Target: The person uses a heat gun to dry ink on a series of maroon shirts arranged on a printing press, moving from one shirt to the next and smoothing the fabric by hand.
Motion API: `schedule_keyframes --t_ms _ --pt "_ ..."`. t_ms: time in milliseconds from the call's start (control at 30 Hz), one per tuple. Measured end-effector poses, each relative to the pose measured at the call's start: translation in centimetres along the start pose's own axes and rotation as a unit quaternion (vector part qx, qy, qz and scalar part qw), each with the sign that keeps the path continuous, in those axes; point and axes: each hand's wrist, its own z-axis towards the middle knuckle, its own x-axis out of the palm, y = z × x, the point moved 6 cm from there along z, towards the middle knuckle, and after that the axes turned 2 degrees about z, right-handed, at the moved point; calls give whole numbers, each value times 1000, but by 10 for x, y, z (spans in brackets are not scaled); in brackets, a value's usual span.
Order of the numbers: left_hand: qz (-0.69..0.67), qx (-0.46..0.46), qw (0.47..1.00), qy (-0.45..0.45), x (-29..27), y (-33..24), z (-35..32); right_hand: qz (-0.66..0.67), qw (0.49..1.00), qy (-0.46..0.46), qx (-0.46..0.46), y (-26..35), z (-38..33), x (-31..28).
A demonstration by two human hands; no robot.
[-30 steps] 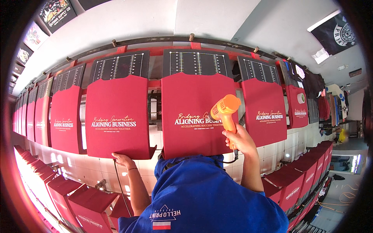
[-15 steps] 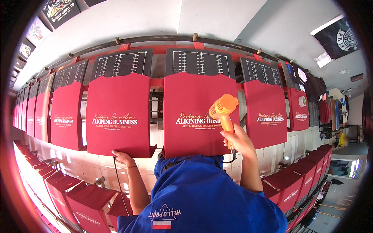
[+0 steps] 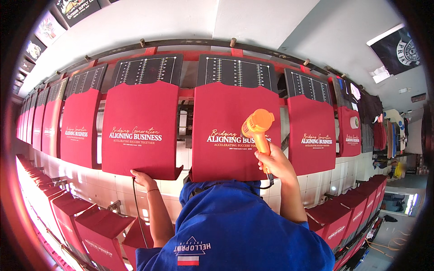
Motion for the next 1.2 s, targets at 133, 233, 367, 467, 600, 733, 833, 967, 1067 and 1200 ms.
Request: schedule_keyframes --t_ms 133,233,367,467,600,733,833,967,1067,1200 --pt "-95 -53 993 45 12 -32 -28 -18 1000 3 16 0 3 -7" --pt "-114 -52 992 17 14 -55 -29 -11 1000 -19 -12 4 9 -11" --pt "-82 -38 994 -54 24 -77 -33 3 1000 -8 -25 4 12 -10" --pt "97 -24 989 -108 25 -75 -30 -20 999 32 25 3 9 -5" --pt "320 14 923 -215 20 -57 -7 -9 997 73 19 10 3 7" --pt "378 -4 904 -198 33 -55 -14 -16 999 46 -11 5 5 8" --pt "391 6 884 -256 28 -60 -15 -43 996 67 40 -4 7 8" --pt "393 -16 880 -267 32 -54 -7 -19 998 52 11 0 6 12" --pt "473 -30 847 -242 28 -39 19 -12 999 30 3 1 4 18" --pt "471 -39 847 -244 37 -40 10 -16 998 54 33 4 1 23"
